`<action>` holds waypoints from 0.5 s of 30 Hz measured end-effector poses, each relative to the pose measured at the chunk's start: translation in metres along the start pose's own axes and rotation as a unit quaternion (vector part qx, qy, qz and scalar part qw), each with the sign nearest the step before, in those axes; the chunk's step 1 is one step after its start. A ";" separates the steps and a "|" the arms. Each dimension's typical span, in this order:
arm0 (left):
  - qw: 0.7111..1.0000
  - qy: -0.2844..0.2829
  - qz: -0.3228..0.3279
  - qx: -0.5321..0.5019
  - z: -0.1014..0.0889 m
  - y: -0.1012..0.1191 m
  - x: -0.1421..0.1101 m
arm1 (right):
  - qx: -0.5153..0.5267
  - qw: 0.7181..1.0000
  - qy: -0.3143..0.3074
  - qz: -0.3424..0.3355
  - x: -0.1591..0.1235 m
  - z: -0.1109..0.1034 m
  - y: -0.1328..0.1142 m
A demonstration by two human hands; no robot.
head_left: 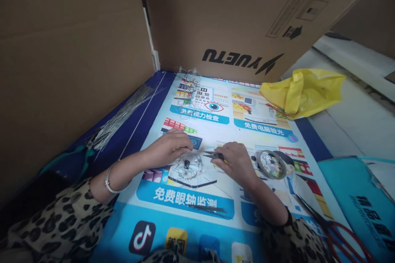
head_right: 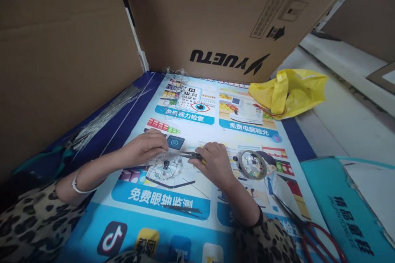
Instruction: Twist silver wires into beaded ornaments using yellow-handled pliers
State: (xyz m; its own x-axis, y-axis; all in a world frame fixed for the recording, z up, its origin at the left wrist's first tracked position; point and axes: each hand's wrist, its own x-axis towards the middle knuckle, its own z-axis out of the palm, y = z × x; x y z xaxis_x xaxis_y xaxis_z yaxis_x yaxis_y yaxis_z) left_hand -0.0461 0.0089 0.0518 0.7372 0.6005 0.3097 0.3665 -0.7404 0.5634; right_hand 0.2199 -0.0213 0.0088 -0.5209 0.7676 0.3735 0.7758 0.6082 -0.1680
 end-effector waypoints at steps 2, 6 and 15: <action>1.000 -0.001 0.000 0.004 0.000 0.000 -0.001 | -0.009 1.000 0.007 0.000 0.003 -0.001 -0.003; 1.000 -0.004 -0.001 0.012 0.000 0.001 -0.002 | -0.036 0.999 -0.015 -0.033 0.010 -0.004 -0.021; 0.999 -0.024 -0.019 0.020 -0.005 0.006 -0.002 | -0.089 0.995 -0.051 -0.010 0.016 -0.008 -0.039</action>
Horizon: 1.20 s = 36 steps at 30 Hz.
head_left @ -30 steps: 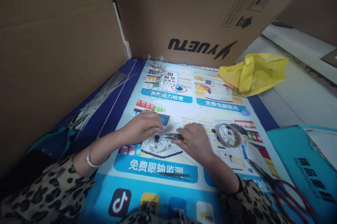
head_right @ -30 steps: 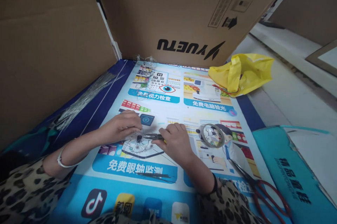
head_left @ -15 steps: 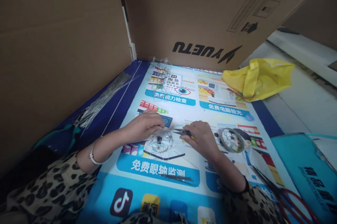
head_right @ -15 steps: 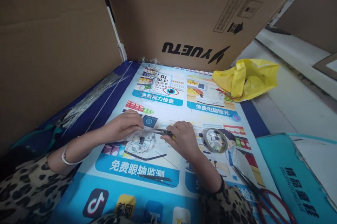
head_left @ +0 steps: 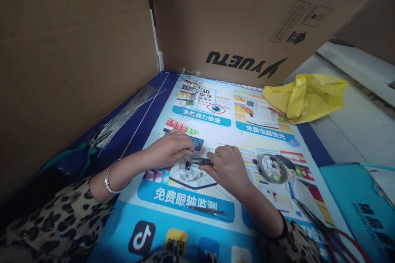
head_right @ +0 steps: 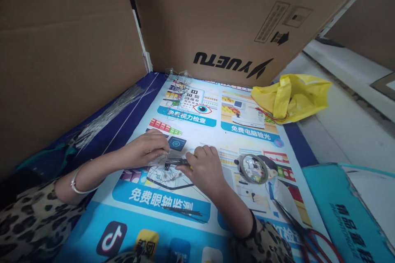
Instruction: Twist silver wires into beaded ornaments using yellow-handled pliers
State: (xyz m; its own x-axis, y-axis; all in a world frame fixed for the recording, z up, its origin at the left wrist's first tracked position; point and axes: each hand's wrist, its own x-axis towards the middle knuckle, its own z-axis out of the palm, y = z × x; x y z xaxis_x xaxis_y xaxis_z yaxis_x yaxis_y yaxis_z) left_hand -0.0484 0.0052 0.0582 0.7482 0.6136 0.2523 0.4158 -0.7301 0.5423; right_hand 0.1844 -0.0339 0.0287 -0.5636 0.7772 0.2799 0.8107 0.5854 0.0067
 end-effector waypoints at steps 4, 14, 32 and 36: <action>1.000 -0.004 0.002 0.007 -0.002 0.002 0.001 | -0.012 1.000 -0.011 0.016 0.000 0.000 0.000; 0.997 -0.038 0.026 0.064 -0.005 0.005 -0.001 | -0.030 0.999 -0.003 0.018 0.000 -0.002 -0.002; 0.988 -0.082 0.039 0.122 -0.010 0.014 0.002 | -0.052 0.998 0.034 0.015 0.002 -0.003 -0.008; 0.991 -0.076 0.035 0.107 -0.010 0.014 0.001 | -0.056 0.998 0.040 0.012 0.002 -0.003 -0.007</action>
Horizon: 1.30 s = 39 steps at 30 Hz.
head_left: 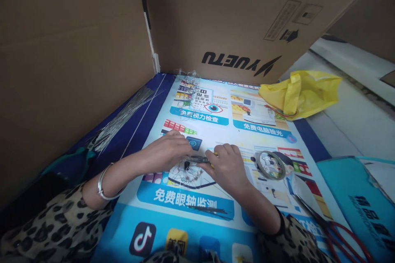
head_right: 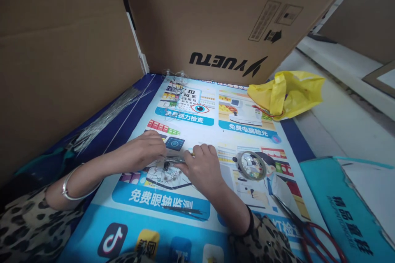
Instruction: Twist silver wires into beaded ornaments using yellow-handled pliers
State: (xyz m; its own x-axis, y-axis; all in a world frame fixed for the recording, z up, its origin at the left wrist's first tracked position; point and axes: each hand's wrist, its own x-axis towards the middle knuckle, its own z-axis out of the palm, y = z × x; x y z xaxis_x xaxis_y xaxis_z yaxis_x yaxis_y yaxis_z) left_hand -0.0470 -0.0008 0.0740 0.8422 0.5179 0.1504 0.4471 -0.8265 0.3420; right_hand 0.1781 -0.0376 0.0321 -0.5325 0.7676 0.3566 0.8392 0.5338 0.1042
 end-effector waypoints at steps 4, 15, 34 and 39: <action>1.000 0.009 -0.019 -0.022 -0.001 0.000 -0.002 | 0.006 1.000 -0.003 0.004 -0.001 0.000 0.001; 0.999 0.014 -0.027 -0.025 -0.001 0.000 -0.002 | 0.012 1.000 -0.019 -0.006 -0.001 -0.002 -0.004; 0.991 0.042 -0.007 -0.124 0.004 -0.017 -0.003 | 0.033 0.999 -0.029 0.021 -0.003 0.000 -0.008; 0.986 0.041 -0.022 -0.162 0.009 -0.020 -0.003 | 0.045 0.997 -0.047 0.036 -0.005 -0.001 -0.011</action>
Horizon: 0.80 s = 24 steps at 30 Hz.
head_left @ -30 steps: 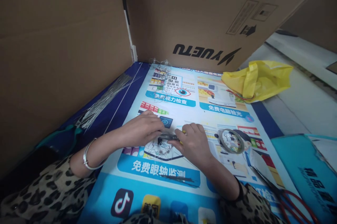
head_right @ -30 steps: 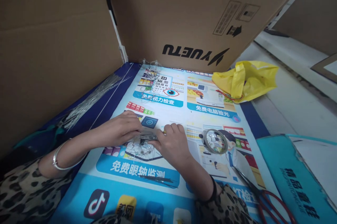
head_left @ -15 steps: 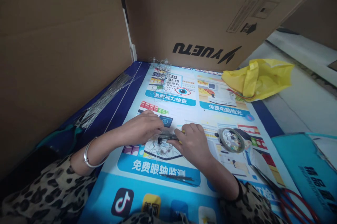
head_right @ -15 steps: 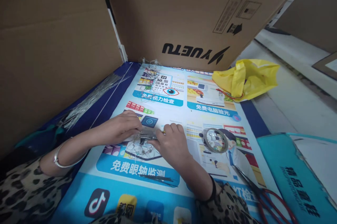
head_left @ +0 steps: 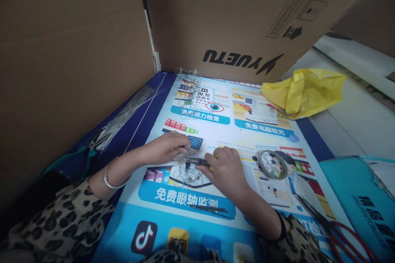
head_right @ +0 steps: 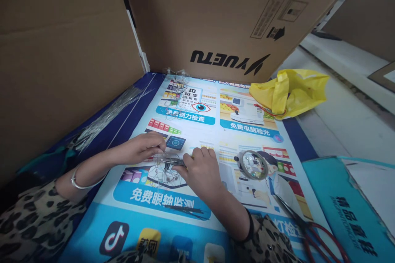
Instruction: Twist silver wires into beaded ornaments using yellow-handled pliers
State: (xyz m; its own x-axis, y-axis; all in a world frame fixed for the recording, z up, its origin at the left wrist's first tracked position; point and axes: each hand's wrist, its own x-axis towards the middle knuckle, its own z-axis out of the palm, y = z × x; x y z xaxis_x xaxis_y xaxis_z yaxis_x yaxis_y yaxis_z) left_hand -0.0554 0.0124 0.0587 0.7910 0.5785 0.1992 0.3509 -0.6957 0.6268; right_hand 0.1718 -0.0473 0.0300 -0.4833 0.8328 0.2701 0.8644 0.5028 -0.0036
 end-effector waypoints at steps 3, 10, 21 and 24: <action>1.000 0.006 -0.007 -0.004 0.004 -0.003 0.000 | 0.007 1.000 -0.007 0.007 0.000 0.000 -0.001; 0.999 0.034 0.033 0.006 0.009 -0.002 0.000 | 0.008 1.000 -0.013 0.010 0.000 -0.001 -0.001; 0.985 0.037 0.070 0.152 0.014 0.008 -0.001 | 0.012 0.999 -0.005 0.043 -0.001 -0.001 -0.002; 0.983 0.030 0.077 0.162 0.017 0.006 -0.002 | 0.017 0.999 -0.003 0.044 -0.001 0.000 -0.002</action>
State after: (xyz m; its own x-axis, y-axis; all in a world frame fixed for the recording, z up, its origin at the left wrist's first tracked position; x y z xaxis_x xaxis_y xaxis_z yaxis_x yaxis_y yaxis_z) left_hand -0.0467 -0.0004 0.0497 0.8196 0.4731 0.3230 0.3786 -0.8706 0.3143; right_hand 0.1705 -0.0490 0.0298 -0.4067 0.8754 0.2612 0.8985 0.4350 -0.0589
